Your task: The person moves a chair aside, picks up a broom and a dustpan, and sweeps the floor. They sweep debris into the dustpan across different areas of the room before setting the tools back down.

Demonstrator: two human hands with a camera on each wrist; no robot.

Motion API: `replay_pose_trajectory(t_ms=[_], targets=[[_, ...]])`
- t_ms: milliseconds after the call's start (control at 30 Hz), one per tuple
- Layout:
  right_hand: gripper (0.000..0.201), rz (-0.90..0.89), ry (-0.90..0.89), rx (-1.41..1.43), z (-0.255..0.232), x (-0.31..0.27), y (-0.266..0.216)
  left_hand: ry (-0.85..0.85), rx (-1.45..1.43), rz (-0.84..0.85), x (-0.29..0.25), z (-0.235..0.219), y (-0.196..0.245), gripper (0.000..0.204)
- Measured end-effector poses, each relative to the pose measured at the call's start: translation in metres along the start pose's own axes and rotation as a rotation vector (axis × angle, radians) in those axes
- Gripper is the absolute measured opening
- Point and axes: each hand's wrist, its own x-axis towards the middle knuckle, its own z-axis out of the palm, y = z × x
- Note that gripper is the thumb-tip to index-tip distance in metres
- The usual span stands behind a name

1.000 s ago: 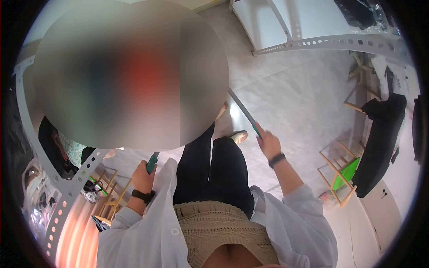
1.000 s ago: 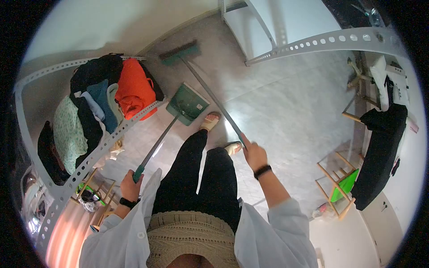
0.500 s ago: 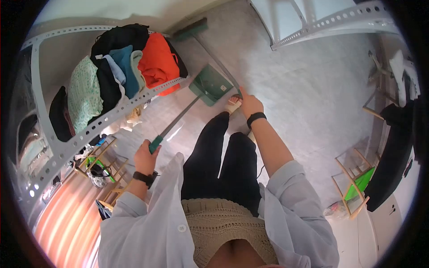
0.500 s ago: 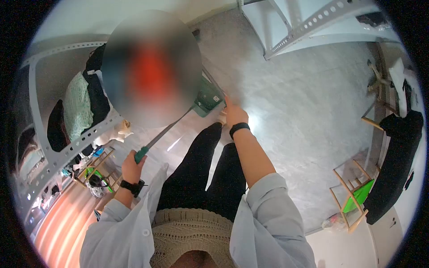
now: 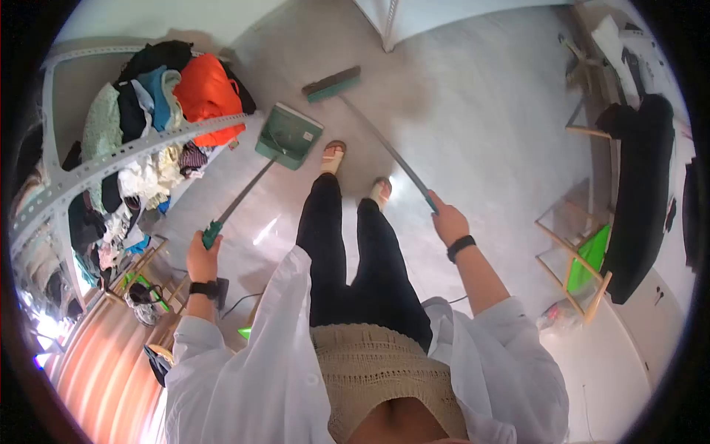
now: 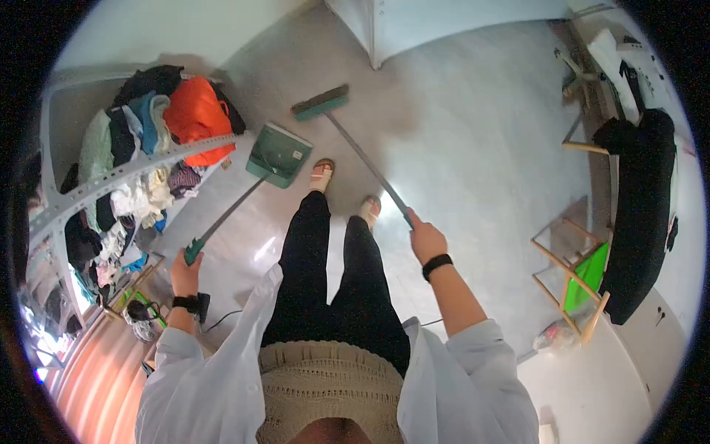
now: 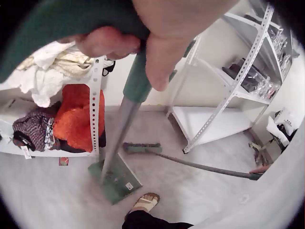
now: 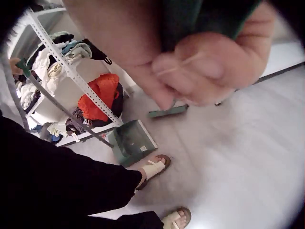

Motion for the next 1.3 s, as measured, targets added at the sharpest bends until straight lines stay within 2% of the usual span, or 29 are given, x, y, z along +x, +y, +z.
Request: replay_pose_trajectory(t_ms=[67, 133, 167, 267, 367, 500, 567, 633, 700, 767, 800, 900, 1000, 1100, 1200, 1300], targets=[[0.058, -0.021, 0.005, -0.009, 0.006, -0.037, 0.040, -0.021, -0.039, -0.066, -0.013, 0.000, 0.002, 0.032], [0.060, 0.023, -0.027, -0.027, 0.013, -0.068, 0.067, 0.043, -0.023, 0.005, -0.024, 0.007, -0.014, 0.032], [0.058, 0.037, -0.033, -0.045, 0.010, -0.082, 0.072, 0.071, -0.012, 0.044, -0.029, 0.010, -0.020, 0.033], [0.057, 0.051, 0.067, 0.060, 0.016, -0.111, 0.087, -0.061, 0.026, -0.037, -0.042, 0.002, -0.014, 0.041], [0.057, 0.094, 0.124, 0.083, 0.026, -0.124, 0.088, 0.005, 0.044, 0.029, -0.055, 0.018, -0.034, 0.034], [0.058, 0.099, 0.249, 0.233, 0.032, -0.089, 0.057, -0.050, 0.018, -0.026, -0.070, 0.018, -0.038, 0.035], [0.060, 0.105, 0.300, 0.291, 0.033, -0.067, 0.036, -0.038, 0.029, 0.011, -0.073, 0.023, -0.050, 0.035], [0.064, 0.161, 0.233, 0.309, 0.037, -0.053, 0.013, -0.058, 0.058, 0.024, -0.074, 0.024, -0.051, 0.035], [0.066, 0.132, 0.205, 0.308, 0.062, -0.051, -0.003, -0.107, 0.104, 0.009, -0.077, 0.022, -0.041, 0.036], [0.066, 0.080, 0.164, 0.241, 0.093, -0.063, -0.017, -0.138, 0.130, 0.022, -0.079, 0.024, -0.041, 0.036], [0.064, 0.087, 0.088, 0.223, 0.101, -0.075, -0.027, -0.151, 0.144, 0.030, -0.078, 0.024, -0.043, 0.037], [0.061, 0.020, -0.064, 0.213, 0.112, -0.123, -0.045, -0.083, 0.133, 0.112, -0.078, 0.028, -0.052, 0.037], [0.061, -0.022, -0.245, 0.349, 0.102, -0.167, -0.049, -0.104, 0.093, 0.097, -0.073, 0.027, -0.059, 0.036], [0.063, -0.019, -0.312, 0.673, 0.082, -0.198, -0.043, -0.151, 0.119, 0.055, -0.071, 0.023, -0.061, 0.037], [0.065, -0.067, -0.214, 0.605, 0.083, -0.214, -0.043, -0.102, 0.088, 0.067, -0.079, 0.028, -0.072, 0.038], [0.066, 0.020, -0.155, 0.397, 0.077, -0.182, -0.059, -0.097, 0.057, 0.012, -0.089, 0.040, -0.090, 0.038]])
